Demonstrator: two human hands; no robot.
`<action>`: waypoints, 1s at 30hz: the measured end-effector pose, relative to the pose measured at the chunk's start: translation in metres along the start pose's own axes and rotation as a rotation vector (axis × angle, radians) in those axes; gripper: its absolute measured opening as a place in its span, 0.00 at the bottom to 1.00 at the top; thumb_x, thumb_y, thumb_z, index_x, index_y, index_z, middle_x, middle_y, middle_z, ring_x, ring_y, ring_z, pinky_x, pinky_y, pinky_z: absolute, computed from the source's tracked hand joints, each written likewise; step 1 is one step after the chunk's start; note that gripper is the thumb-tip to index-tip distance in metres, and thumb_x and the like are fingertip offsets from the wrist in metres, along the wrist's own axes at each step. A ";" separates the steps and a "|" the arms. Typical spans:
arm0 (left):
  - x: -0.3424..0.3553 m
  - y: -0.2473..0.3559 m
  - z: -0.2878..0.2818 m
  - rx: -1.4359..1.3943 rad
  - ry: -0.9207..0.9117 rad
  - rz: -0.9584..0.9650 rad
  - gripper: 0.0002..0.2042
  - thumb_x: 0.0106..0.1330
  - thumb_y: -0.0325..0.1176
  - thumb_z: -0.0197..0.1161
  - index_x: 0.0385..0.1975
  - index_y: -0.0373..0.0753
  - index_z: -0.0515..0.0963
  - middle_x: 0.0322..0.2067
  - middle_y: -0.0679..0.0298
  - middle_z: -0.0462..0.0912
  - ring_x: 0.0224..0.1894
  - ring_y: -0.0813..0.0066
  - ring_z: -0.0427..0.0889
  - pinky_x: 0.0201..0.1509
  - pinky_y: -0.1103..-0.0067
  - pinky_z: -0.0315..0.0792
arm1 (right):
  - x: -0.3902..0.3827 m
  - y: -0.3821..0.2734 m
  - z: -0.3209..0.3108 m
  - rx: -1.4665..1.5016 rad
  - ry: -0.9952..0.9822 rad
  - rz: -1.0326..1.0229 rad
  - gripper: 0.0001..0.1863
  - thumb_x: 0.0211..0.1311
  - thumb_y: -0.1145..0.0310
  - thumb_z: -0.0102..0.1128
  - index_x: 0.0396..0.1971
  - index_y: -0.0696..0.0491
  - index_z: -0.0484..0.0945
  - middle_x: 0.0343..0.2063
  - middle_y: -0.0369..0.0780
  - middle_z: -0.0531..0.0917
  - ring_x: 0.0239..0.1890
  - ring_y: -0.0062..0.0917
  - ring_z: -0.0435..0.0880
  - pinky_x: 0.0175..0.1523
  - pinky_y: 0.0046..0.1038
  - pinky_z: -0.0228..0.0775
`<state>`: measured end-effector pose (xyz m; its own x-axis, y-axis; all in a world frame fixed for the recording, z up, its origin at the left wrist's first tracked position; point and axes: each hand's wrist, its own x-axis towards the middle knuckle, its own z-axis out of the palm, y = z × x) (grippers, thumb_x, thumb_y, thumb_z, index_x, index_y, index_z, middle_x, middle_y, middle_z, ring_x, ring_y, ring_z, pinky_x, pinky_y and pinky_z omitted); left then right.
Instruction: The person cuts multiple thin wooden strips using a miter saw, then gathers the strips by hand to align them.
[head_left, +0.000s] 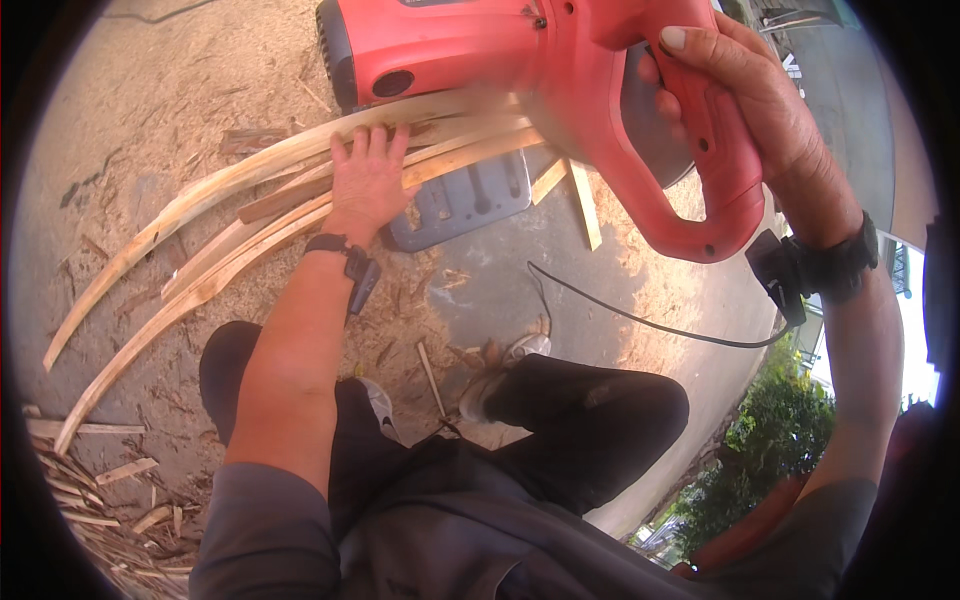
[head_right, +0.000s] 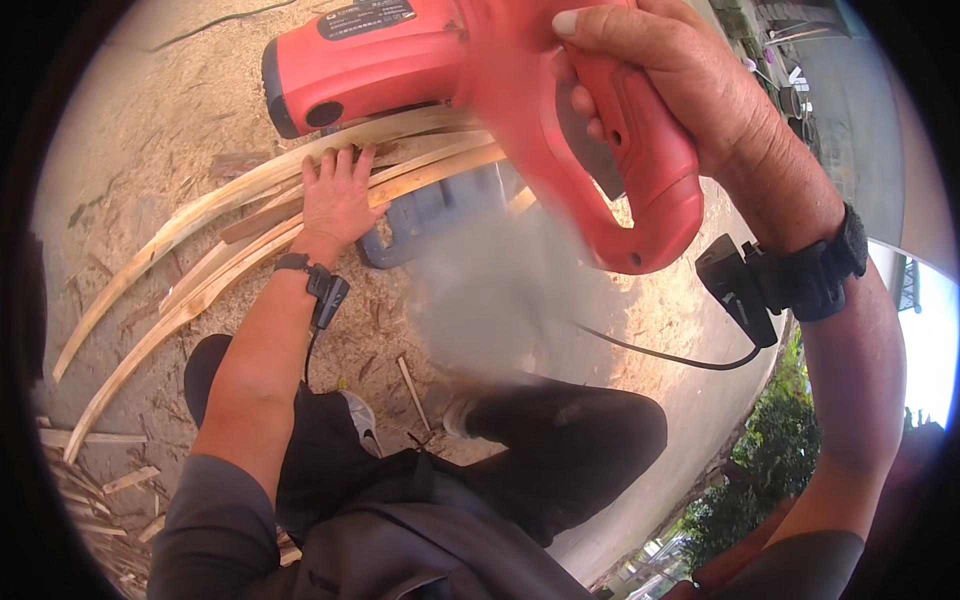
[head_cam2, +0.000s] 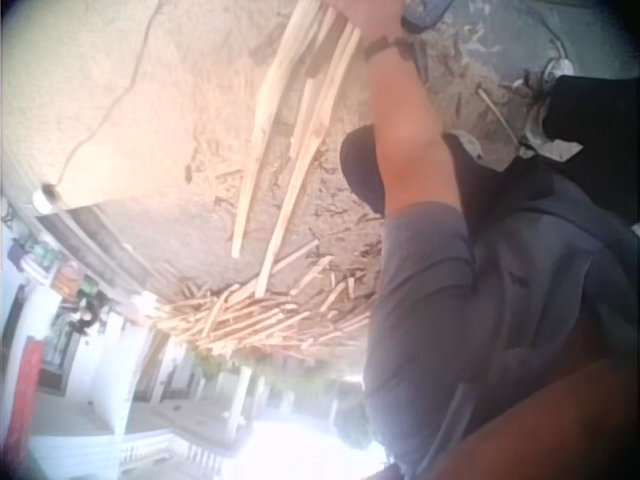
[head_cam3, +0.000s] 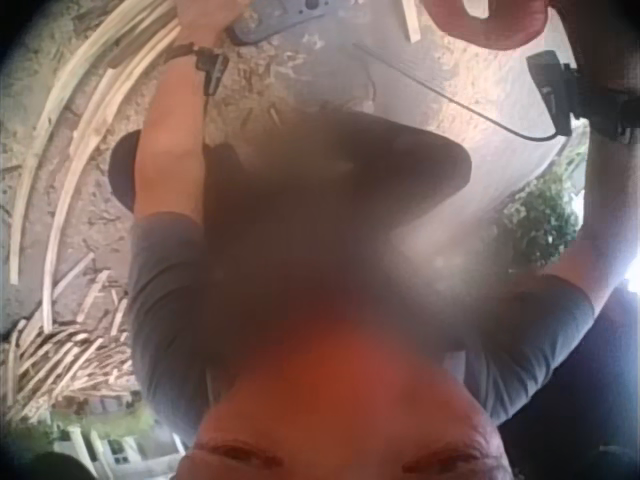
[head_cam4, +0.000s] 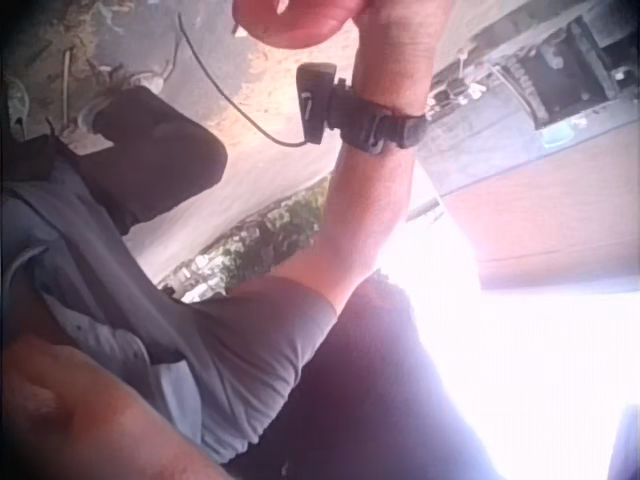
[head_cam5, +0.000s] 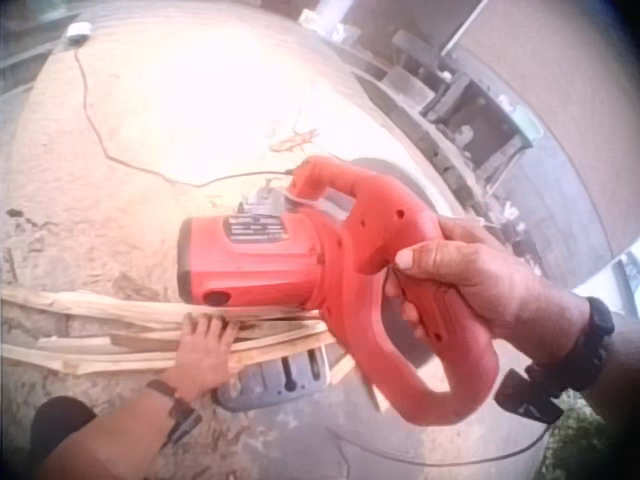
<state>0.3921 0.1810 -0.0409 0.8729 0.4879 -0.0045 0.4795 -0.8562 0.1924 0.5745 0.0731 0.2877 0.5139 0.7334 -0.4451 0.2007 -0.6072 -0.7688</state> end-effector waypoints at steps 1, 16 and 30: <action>0.002 0.002 0.000 0.006 0.020 0.007 0.42 0.49 0.54 0.71 0.64 0.45 0.63 0.55 0.57 0.69 0.61 0.57 0.64 0.66 0.50 0.52 | -0.004 0.011 0.002 0.002 0.020 0.006 0.17 0.67 0.63 0.56 0.49 0.58 0.72 0.31 0.37 0.83 0.23 0.17 0.82 0.28 0.17 0.78; 0.011 -0.014 0.009 -0.045 -0.212 -0.053 0.30 0.56 0.59 0.64 0.58 0.54 0.73 0.58 0.66 0.73 0.64 0.65 0.64 0.65 0.52 0.51 | -0.021 0.124 0.068 0.182 0.083 -0.222 0.25 0.59 0.69 0.62 0.53 0.62 0.66 0.37 0.40 0.80 0.34 0.19 0.79 0.41 0.23 0.73; 0.013 -0.002 -0.003 0.084 -0.052 -0.020 0.42 0.51 0.60 0.68 0.61 0.39 0.64 0.55 0.61 0.70 0.60 0.60 0.66 0.61 0.54 0.55 | -0.007 0.013 -0.012 -0.015 -0.008 -0.235 0.22 0.68 0.59 0.54 0.52 0.60 0.71 0.36 0.39 0.83 0.30 0.20 0.81 0.37 0.20 0.75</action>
<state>0.4021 0.1902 -0.0381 0.8656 0.4973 -0.0584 0.5007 -0.8588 0.1084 0.5834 0.0561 0.2864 0.4451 0.8576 -0.2579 0.3263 -0.4235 -0.8451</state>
